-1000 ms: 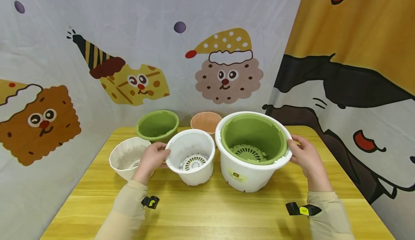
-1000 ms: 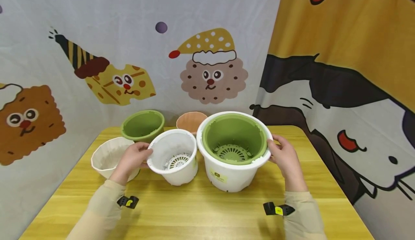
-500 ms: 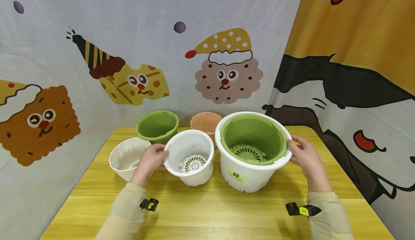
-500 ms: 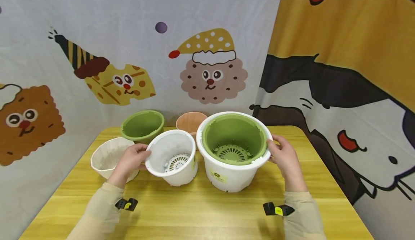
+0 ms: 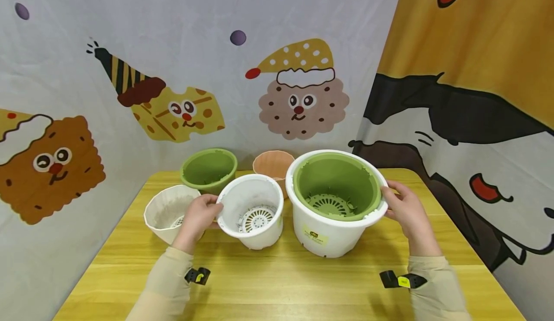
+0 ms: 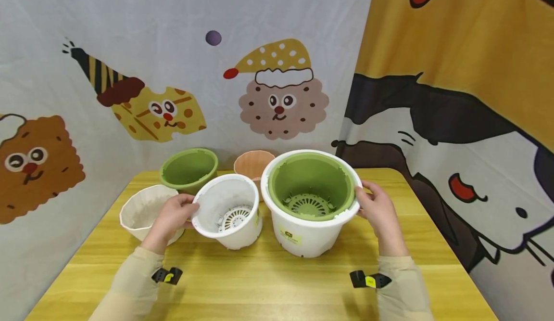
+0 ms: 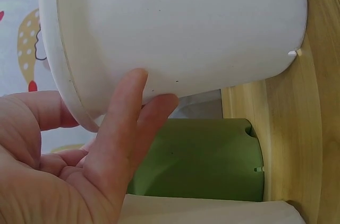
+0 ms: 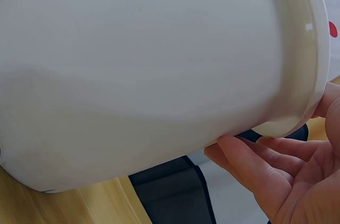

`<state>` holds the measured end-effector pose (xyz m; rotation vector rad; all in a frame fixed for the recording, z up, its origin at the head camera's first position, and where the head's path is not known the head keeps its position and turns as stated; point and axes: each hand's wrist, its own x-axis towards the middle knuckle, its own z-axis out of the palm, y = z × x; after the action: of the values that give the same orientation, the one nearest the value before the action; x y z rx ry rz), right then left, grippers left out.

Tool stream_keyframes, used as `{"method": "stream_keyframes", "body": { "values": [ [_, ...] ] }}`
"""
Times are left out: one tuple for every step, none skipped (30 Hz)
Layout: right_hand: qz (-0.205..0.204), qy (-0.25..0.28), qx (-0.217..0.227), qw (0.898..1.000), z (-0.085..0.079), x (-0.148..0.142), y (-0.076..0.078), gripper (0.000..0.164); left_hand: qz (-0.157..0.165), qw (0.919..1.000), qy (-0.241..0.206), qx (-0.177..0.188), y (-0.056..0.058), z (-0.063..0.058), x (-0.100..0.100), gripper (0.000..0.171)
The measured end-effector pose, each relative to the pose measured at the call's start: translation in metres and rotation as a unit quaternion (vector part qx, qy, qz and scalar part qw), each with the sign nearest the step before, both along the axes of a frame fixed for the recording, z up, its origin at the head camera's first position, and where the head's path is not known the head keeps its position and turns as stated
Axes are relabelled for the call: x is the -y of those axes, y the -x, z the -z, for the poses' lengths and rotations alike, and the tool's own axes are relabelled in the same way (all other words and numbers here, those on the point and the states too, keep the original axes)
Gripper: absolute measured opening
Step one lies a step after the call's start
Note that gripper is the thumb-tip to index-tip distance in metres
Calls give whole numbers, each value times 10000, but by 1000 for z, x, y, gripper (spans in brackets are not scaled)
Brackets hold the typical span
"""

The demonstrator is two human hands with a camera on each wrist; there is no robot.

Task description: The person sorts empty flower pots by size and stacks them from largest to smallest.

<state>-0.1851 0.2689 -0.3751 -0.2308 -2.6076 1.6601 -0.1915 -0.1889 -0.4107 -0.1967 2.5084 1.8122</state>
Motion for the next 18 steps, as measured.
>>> {"method": "stream_keyframes", "body": {
  "values": [
    [-4, 15, -3, 10000, 0, 0, 0, 65, -10, 10000, 0, -9, 0, 0, 0, 35],
    [-6, 22, -8, 10000, 0, 0, 0, 65, -14, 10000, -2, -21, 0, 1, 0, 34],
    [-9, 26, -14, 10000, 0, 0, 0, 65, -14, 10000, -3, -29, 0, 1, 1, 35],
    [-5, 28, -11, 10000, 0, 0, 0, 65, -14, 10000, 0, -44, 0, 1, 1, 35],
    [-4, 29, -5, 10000, 0, 0, 0, 65, -34, 10000, -6, -43, 0, 1, 1, 34],
    [-3, 26, -4, 10000, 0, 0, 0, 65, -30, 10000, -12, -54, -1, 1, 1, 34],
    [-2, 24, -6, 10000, 1, -1, 0, 65, -33, 10000, -17, -60, -1, 1, 1, 34],
    [0, 32, -9, 10000, 1, -1, 0, 66, -44, 10000, -20, -71, -1, 1, 1, 34],
    [5, 34, -16, 10000, 1, -1, 0, 66, -61, 10000, -14, -76, -2, 1, 1, 34],
    [9, 35, -27, 10000, 1, 0, 1, 66, -86, 9999, -13, -80, -2, 1, 1, 33],
    [9, 41, -43, 10000, 2, 0, 1, 66, -105, 9999, -15, -81, -2, 1, 1, 33],
    [14, 46, -58, 10000, 2, 0, 1, 65, -123, 9999, -7, -84, -3, 1, 1, 33],
    [21, 51, -70, 10000, 2, 0, 1, 65, -143, 9999, -2, -89, -3, 1, 1, 33],
    [31, 55, -81, 9999, 2, 0, 1, 65, -158, 9998, 5, -95, -3, 1, 1, 33],
    [44, 38, -97, 9999, 3, 1, 1, 65, -166, 9998, 13, -104, -4, 1, 1, 32],
    [57, 22, -111, 9999, 3, 1, 1, 65, -170, 9998, 14, -111, -4, 1, 1, 32],
    [69, 6, -121, 9999, 3, 1, 1, 64, -173, 9998, 32, -122, -4, 1, 1, 32],
    [79, -10, -128, 9999, 3, 1, 1, 64, -179, 9997, 51, -127, -5, 1, 1, 32]
  ]
}}
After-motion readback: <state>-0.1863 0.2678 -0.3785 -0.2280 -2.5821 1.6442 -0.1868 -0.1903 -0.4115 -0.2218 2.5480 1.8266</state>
